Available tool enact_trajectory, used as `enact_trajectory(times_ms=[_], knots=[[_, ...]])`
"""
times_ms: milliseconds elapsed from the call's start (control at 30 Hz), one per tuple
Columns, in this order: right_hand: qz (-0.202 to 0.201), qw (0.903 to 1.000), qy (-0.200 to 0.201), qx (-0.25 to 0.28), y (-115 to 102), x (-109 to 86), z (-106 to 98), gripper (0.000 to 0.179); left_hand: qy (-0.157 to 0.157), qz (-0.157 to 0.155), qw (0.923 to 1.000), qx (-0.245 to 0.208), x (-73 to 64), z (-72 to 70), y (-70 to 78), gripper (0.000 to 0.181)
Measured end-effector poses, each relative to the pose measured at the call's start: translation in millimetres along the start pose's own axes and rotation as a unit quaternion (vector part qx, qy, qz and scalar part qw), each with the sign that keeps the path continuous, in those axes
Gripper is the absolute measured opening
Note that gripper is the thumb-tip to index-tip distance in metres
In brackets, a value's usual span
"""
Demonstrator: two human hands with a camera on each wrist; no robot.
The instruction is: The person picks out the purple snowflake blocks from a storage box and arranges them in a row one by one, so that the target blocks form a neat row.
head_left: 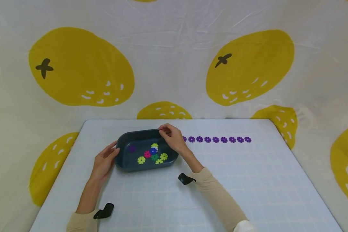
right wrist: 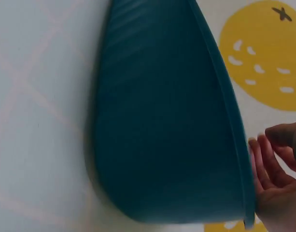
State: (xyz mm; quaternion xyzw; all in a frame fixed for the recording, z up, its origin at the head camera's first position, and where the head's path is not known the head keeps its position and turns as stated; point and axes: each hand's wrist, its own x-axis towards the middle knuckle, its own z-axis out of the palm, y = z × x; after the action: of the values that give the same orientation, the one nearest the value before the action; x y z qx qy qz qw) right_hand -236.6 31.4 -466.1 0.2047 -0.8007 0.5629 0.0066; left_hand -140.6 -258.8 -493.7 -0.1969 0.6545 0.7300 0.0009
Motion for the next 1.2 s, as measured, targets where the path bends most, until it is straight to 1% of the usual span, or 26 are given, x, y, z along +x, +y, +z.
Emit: enact_trajectory(times_ms=[133, 300, 400, 600, 867, 1000, 1067, 1133, 1200], knots=[[-0.015, 0.9998, -0.012, -0.009, -1, 1.6, 13, 0.018, -0.004, 0.003, 1.0000, 0.001, 0.4, 1.3, -0.2, 0.061], [-0.052, 0.9982, -0.023, -0.019, -2, 1.9, 31, 0.019, -0.004, 0.013, 0.9999, 0.008, 0.8, 2.3, -1.3, 0.061], [-0.062, 0.9974, -0.035, -0.015, -2, 2.0, 40, 0.019, -0.005, 0.016, 0.9998, 0.013, 1.8, 3.3, -1.6, 0.060], [-0.065, 0.9961, -0.052, -0.030, 1, 5.6, 58, 0.020, -0.002, 0.013, 0.9993, 0.034, 2.8, 4.1, -0.3, 0.059], [-0.057, 0.9925, -0.099, -0.044, -5, 8.4, 73, 0.023, 0.003, 0.015, 0.9997, 0.019, 0.7, 3.3, 0.5, 0.060], [-0.059, 0.9878, -0.130, -0.063, -6, 9.9, 80, 0.024, 0.003, 0.014, 0.9997, 0.019, 0.0, 2.2, -0.2, 0.059], [-0.060, 0.9835, -0.150, -0.082, -6, 10.3, 84, 0.026, 0.003, 0.014, 0.9997, 0.020, 0.0, 1.5, -0.6, 0.059], [-0.064, 0.9754, -0.175, -0.119, -5, 10.1, 88, 0.029, 0.003, 0.011, 0.9997, 0.021, 0.0, 0.4, -1.0, 0.060], [-0.074, 0.9633, -0.204, -0.158, -4, 10.2, 92, 0.032, 0.002, 0.008, 0.9998, 0.021, -0.2, -0.9, -1.0, 0.060]])
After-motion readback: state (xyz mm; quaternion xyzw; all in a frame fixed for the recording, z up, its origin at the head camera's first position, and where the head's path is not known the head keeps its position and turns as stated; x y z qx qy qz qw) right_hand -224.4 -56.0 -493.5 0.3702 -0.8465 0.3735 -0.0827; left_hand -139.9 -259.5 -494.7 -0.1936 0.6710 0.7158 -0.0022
